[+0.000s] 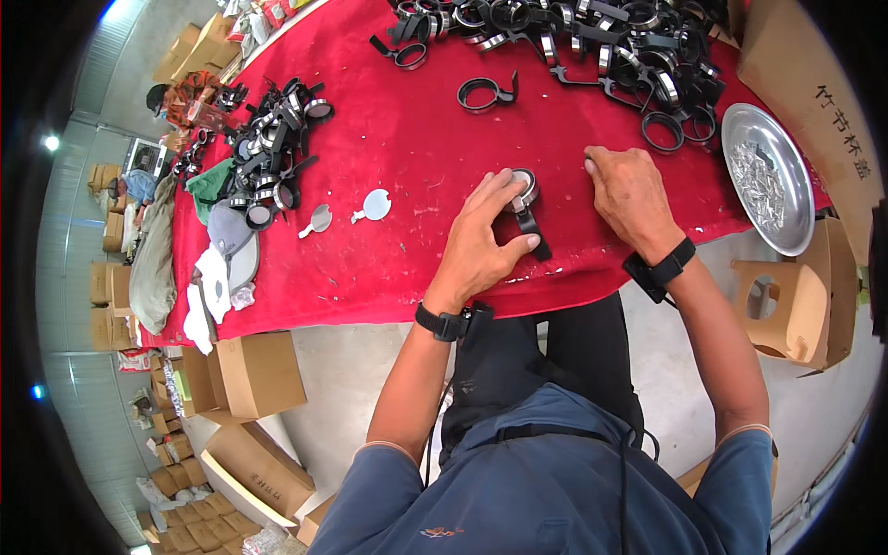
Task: Assembling components of cup lids at a manufacturing facility.
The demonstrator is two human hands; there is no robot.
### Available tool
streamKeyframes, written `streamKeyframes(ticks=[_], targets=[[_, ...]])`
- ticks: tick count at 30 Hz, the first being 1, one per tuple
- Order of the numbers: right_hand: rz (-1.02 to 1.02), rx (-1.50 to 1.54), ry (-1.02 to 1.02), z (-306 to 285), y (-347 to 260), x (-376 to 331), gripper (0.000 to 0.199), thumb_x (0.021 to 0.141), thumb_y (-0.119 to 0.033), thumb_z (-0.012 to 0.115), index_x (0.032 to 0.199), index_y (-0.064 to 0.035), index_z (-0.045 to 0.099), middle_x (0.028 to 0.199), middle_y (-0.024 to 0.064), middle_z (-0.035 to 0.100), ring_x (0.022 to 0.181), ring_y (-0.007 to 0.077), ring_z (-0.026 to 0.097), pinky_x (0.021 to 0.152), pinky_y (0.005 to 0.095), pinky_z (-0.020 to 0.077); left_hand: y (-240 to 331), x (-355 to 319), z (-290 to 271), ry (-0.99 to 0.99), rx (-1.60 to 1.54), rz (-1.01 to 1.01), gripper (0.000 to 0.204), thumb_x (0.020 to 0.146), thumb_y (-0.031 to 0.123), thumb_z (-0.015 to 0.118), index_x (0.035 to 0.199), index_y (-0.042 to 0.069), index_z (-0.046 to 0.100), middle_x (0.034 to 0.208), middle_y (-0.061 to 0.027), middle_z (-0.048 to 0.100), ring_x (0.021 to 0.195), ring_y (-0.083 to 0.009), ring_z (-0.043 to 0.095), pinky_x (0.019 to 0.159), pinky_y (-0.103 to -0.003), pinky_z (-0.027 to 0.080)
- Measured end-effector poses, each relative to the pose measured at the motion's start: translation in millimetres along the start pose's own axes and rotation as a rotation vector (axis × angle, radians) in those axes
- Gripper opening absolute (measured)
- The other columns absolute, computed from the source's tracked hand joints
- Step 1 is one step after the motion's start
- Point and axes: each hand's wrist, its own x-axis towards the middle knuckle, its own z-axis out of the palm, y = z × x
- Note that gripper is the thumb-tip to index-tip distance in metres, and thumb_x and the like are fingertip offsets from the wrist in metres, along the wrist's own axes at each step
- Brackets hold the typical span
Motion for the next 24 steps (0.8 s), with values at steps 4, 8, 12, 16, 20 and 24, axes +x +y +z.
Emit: streamKeyframes(ticks=[4,8,12,16,20,24], targets=[[0.033,-0.06,-0.121,-5,5,5,0.023,0.104,-0.012,0.069,0.123,-0.0013,0.074,0.089,0.0193,0.076,0.087,0.0415,0.072,0.091,0.0523,0.0528,-4,3,-1,-0.002,-0.054,0.001,0.076,0.086,0.025,0.091,0.156,0.008,0.067,0.17,-0.0231,0.056,0.165,-0.0423,0.042,0.135,-0.052,0.036],[-0.036,-0.005,0.142,-5,-5,5,0.032,0.098,-0.007,0.074,0.128,-0.0006,0.073,0.106,0.0221,0.073,0.099,0.0425,0.07,0.093,0.0515,0.0542,-8,1,-2,0.021,-0.08,-0.006,0.07,0.091,0.027,0.087,0.155,0.007,0.068,0.169,-0.0235,0.057,0.165,-0.0422,0.043,0.135,-0.051,0.035],[0.418,0.656,-0.162,0,-37,-4,0.02,0.098,-0.013,0.076,0.11,0.0031,0.078,0.092,0.0174,0.077,0.087,0.0331,0.075,0.082,0.0458,0.058,-10,2,0,0.042,-0.12,0.003,0.061,0.097,0.022,0.08,0.155,0.006,0.069,0.168,-0.0241,0.058,0.165,-0.0422,0.044,0.134,-0.051,0.036],[0.68,0.899,-0.358,32,-46,-9,0.026,0.1,-0.021,0.075,0.105,0.0033,0.08,0.087,0.0143,0.079,0.081,0.0229,0.074,0.077,0.0401,0.0565,-9,8,2,0.052,-0.152,-0.016,0.054,0.099,0.017,0.076,0.151,0.004,0.072,0.165,-0.0246,0.061,0.161,-0.0424,0.049,0.132,-0.049,0.039],[0.708,0.93,-0.361,35,-55,-7,0.028,0.1,-0.024,0.077,0.106,0.003,0.081,0.085,0.012,0.077,0.08,0.0201,0.073,0.076,0.0388,0.0562,-3,15,-2,0.028,-0.107,-0.065,0.053,0.097,0.011,0.076,0.15,0.004,0.073,0.163,-0.0235,0.063,0.158,-0.0427,0.053,0.13,-0.047,0.042],[0.768,0.978,-0.357,40,-56,-2,0.026,0.1,-0.023,0.077,0.099,0.0028,0.079,0.082,0.0074,0.074,0.072,0.0151,0.069,0.065,0.034,0.0521,-11,18,8,0.089,-0.232,-0.16,0.055,0.093,-0.001,0.08,0.147,-0.006,0.07,0.163,-0.0269,0.062,0.156,-0.0379,0.056,0.128,-0.044,0.046]])
